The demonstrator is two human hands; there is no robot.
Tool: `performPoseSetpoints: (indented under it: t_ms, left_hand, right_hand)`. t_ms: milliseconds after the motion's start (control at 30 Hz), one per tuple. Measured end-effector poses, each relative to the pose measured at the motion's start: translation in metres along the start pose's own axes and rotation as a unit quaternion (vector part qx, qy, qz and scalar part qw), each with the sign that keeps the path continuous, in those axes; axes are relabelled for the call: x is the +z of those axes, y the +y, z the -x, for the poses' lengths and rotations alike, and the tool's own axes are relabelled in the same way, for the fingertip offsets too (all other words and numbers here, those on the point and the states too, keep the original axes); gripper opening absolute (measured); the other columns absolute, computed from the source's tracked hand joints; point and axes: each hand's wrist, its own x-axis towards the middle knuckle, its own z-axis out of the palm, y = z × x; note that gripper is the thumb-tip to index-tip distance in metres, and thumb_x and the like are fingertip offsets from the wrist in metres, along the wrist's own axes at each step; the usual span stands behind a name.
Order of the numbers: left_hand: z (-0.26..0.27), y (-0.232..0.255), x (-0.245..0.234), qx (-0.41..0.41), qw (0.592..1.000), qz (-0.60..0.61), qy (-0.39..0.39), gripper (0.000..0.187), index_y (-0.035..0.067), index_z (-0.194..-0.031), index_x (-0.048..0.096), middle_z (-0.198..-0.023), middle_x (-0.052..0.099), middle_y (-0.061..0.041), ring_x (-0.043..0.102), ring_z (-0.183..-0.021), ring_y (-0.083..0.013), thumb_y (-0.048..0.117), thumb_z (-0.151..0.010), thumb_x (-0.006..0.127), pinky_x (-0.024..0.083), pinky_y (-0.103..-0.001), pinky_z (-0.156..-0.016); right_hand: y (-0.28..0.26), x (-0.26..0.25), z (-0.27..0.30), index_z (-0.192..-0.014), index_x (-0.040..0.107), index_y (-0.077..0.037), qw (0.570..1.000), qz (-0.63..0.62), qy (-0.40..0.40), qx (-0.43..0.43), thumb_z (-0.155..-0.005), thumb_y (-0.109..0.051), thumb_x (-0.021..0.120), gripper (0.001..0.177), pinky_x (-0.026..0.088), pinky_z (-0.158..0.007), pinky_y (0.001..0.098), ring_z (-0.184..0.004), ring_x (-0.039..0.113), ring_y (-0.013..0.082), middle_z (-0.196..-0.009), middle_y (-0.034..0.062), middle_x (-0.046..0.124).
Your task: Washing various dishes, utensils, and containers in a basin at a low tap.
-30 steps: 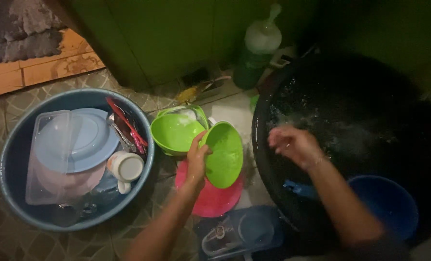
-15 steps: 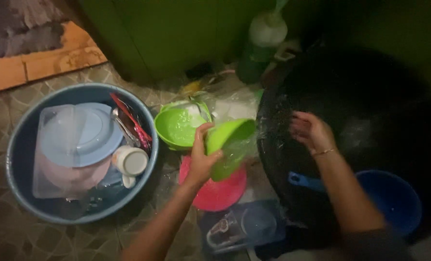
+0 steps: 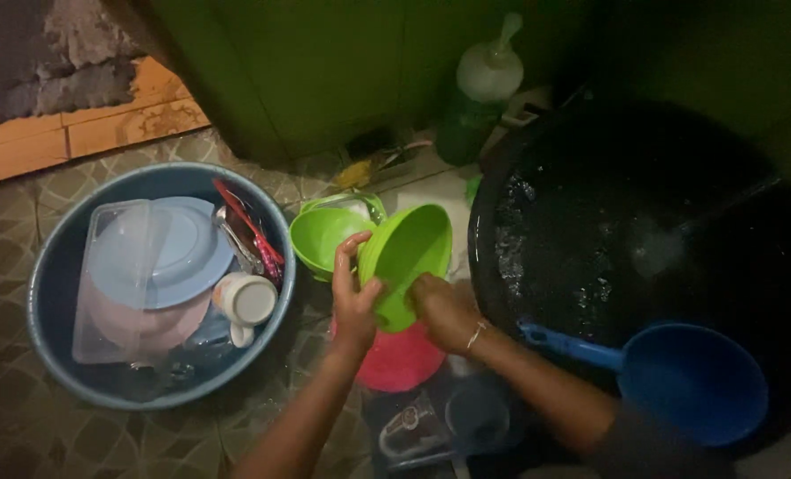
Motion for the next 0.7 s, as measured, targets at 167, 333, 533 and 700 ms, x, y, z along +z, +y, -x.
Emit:
performPoseSetpoints:
  t_ms: [167, 333, 533, 700]
  left_hand:
    - [0.003, 0.004, 0.006, -0.049, 0.998, 0.020, 0.013, 0.069, 0.002, -0.142, 0.047, -0.136, 0.052, -0.014, 0.052, -0.128, -0.0260, 0.013, -0.074, 0.054, 0.040, -0.040, -0.115]
    - [0.015, -0.009, -0.012, 0.035, 0.989, -0.133, -0.044, 0.075, 0.007, -0.143, 0.048, -0.146, 0.048, -0.019, 0.044, -0.141, -0.0349, 0.015, -0.070, 0.067, 0.033, -0.046, -0.121]
    - [0.007, -0.003, -0.012, 0.179, 0.881, -0.354, -0.257, 0.090, 0.013, -0.135, 0.052, -0.145, 0.043, -0.024, 0.037, -0.141, -0.0444, 0.024, -0.054, 0.092, 0.020, -0.065, -0.118]
    - [0.013, 0.003, -0.013, 0.158, 0.855, -0.381, -0.314, 0.084, 0.014, -0.131, 0.055, -0.146, 0.045, -0.022, 0.039, -0.140, -0.0435, 0.021, -0.055, 0.092, 0.018, -0.069, -0.119]
  right_hand:
    - [0.016, 0.030, 0.005, -0.107, 0.066, -0.002, 0.987, -0.114, 0.073, -0.086, -0.073, -0.002, 0.069, 0.034, 0.047, -0.089, 0.0490, -0.105, 0.061, 0.0387, -0.110, 0.0197, 0.064]
    - [0.084, -0.029, 0.015, -0.111, 0.068, -0.010, 0.958, -0.147, 0.167, 0.182, -0.083, -0.022, 0.078, 0.032, 0.052, -0.090, 0.0417, -0.102, 0.066, 0.0294, -0.108, 0.0121, 0.067]
    - [0.142, -0.052, 0.036, -0.125, 0.060, -0.010, 0.735, -0.524, 0.209, 0.376, -0.093, -0.036, 0.064, 0.042, 0.051, -0.092, 0.0442, -0.105, 0.066, 0.0256, -0.114, 0.0118, 0.067]
    - [0.119, -0.070, 0.048, -0.126, 0.067, -0.003, 0.711, -0.660, -0.008, 0.242, -0.093, -0.038, 0.058, 0.049, 0.055, -0.095, 0.0472, -0.105, 0.070, 0.0286, -0.117, 0.0180, 0.072]
